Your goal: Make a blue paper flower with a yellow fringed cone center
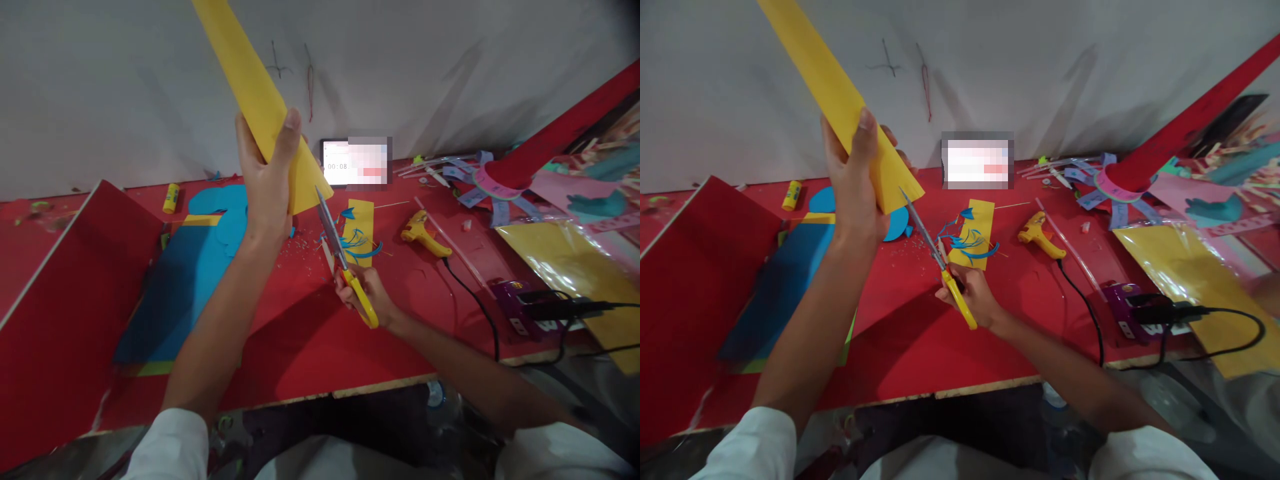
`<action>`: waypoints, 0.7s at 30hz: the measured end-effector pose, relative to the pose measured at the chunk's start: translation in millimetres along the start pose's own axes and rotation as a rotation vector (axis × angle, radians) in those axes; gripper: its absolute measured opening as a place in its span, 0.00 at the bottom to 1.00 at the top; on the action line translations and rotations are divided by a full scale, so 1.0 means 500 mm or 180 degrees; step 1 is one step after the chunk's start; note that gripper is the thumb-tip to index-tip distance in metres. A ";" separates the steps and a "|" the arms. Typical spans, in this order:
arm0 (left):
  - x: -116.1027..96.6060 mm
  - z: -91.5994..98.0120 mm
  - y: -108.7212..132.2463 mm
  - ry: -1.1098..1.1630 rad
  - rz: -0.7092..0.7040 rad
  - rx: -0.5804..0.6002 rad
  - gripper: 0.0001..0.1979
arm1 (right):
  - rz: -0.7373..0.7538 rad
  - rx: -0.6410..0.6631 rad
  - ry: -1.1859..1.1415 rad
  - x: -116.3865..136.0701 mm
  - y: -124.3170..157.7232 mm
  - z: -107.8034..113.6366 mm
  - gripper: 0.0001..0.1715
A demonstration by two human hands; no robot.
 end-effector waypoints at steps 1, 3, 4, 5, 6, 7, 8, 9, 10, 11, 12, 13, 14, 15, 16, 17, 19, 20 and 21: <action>-0.007 -0.001 0.000 -0.0189 -0.0166 0.0022 0.10 | -0.0014 -0.0002 -0.0008 -0.002 0.000 0.000 0.39; -0.025 -0.006 0.002 -0.0655 -0.0594 0.0098 0.09 | -0.0041 -0.0016 -0.0030 -0.007 0.001 -0.001 0.37; -0.028 -0.008 0.004 -0.0734 -0.0627 0.0136 0.10 | -0.0062 -0.0016 -0.0054 -0.009 0.001 -0.002 0.36; -0.028 -0.011 0.005 -0.0746 -0.0616 0.0164 0.11 | -0.0091 -0.0030 -0.0093 -0.012 0.001 -0.003 0.35; -0.029 -0.013 0.006 -0.0729 -0.0591 0.0179 0.12 | -0.0132 -0.0052 -0.0143 -0.013 0.001 -0.003 0.34; -0.029 -0.014 0.007 -0.0700 -0.0569 0.0162 0.12 | -0.0179 -0.0084 -0.0198 -0.014 0.001 -0.003 0.33; -0.030 -0.014 0.007 -0.0662 -0.0539 0.0125 0.11 | -0.0237 -0.0107 -0.0255 -0.014 0.001 -0.003 0.33; -0.029 -0.013 0.007 -0.0620 -0.0489 0.0096 0.10 | -0.0291 -0.0127 -0.0314 -0.012 0.001 -0.003 0.32; -0.027 -0.012 0.006 -0.0562 -0.0445 0.0083 0.10 | -0.0340 -0.0136 -0.0374 -0.009 0.000 -0.004 0.33; -0.026 -0.011 0.005 -0.0491 -0.0409 0.0117 0.10 | -0.0374 -0.0137 -0.0439 -0.005 0.000 -0.004 0.33; -0.024 -0.011 0.003 -0.0417 -0.0386 0.0202 0.11 | -0.0394 -0.0120 -0.0509 0.001 0.000 -0.006 0.34; -0.023 -0.013 0.002 -0.0361 -0.0372 0.0331 0.13 | -0.0396 -0.0096 -0.0576 0.007 0.000 -0.007 0.35; -0.021 -0.014 0.000 -0.0328 -0.0374 0.0463 0.15 | -0.0385 -0.0070 -0.0626 0.013 0.000 -0.008 0.37; -0.020 -0.015 -0.001 -0.0327 -0.0382 0.0568 0.16 | -0.0358 -0.0044 -0.0656 0.017 0.000 -0.010 0.38; -0.018 -0.014 -0.003 -0.0341 -0.0401 0.0622 0.15 | -0.0320 -0.0016 -0.0676 0.021 0.000 -0.011 0.39; -0.016 -0.013 -0.004 -0.0366 -0.0407 0.0643 0.14 | -0.0276 0.0021 -0.0689 0.024 0.000 -0.013 0.39; -0.014 -0.011 -0.005 -0.0395 -0.0435 0.0602 0.13 | -0.0172 0.0114 -0.0701 0.027 0.001 -0.017 0.41; -0.013 -0.011 -0.006 -0.0407 -0.0441 0.0582 0.12 | -0.0115 0.0166 -0.0705 0.027 0.001 -0.018 0.41; -0.013 -0.012 -0.006 -0.0415 -0.0456 0.0567 0.13 | -0.0055 0.0219 -0.0705 0.027 0.001 -0.020 0.42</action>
Point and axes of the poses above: each hand's wrist, its own y-axis away from the middle knuckle, its own z-axis out of the back of the hand, x = y × z, the point moved 7 cm from there along -y, towards the middle knuckle, and after that the axes turned 4 degrees about -x, right-handed, at the moved point
